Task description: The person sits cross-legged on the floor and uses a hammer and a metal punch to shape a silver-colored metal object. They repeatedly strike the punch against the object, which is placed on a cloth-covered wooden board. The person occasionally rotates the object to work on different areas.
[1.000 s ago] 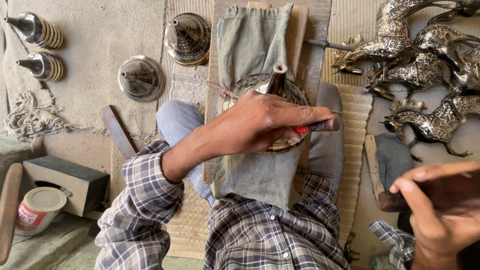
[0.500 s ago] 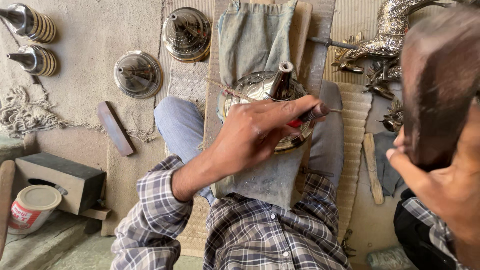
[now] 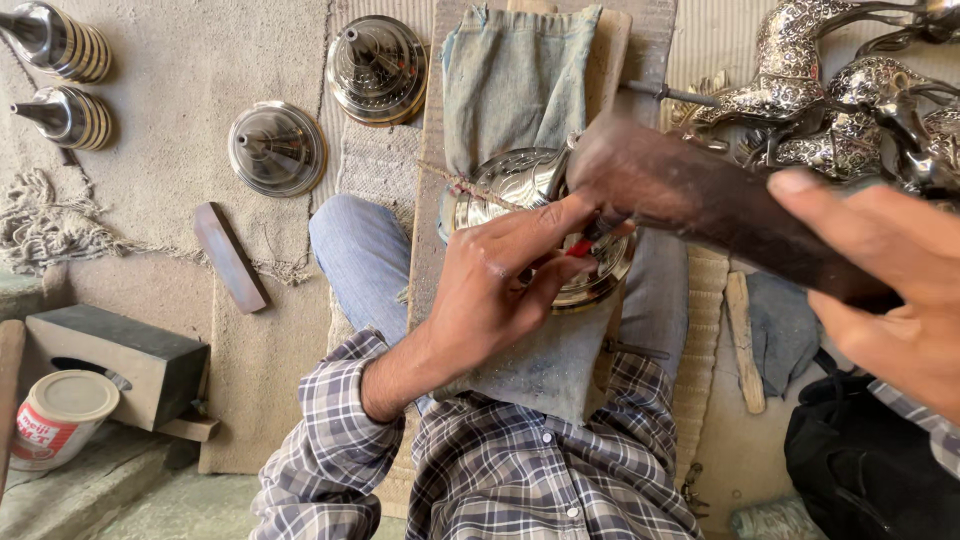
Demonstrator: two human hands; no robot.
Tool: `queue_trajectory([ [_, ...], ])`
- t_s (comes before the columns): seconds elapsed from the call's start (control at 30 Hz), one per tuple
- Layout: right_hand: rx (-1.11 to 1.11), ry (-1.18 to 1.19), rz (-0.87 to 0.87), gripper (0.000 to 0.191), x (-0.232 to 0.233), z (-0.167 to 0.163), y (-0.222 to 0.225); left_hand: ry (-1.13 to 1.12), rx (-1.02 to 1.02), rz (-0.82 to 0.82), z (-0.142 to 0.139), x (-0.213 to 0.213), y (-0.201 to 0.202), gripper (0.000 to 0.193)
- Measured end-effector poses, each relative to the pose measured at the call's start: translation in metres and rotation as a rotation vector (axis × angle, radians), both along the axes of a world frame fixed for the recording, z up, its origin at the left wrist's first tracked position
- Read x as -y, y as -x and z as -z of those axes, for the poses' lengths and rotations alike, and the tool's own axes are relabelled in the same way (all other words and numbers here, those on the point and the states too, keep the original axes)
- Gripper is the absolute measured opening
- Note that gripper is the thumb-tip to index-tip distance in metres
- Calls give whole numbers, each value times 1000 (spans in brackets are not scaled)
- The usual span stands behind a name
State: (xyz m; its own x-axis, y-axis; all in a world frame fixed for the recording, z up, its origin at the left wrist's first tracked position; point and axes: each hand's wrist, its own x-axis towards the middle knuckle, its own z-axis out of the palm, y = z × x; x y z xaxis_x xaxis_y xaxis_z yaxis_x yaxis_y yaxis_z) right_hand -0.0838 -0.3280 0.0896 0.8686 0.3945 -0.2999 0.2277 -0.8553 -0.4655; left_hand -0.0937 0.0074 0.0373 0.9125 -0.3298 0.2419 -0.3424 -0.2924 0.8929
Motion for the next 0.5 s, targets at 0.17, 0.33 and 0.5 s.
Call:
queue_trajectory([
  [0.17, 107, -37, -196, 93, -11, -13, -2, 10, 39, 71, 2, -1, -6, 59],
  [0.33, 104, -138, 123, 96, 0, 6, 27, -79, 63, 225, 4, 0, -18, 61],
  [0.5, 151, -206, 198, 74, 14, 21, 58, -103, 72, 386, 3, 2, -29, 61],
])
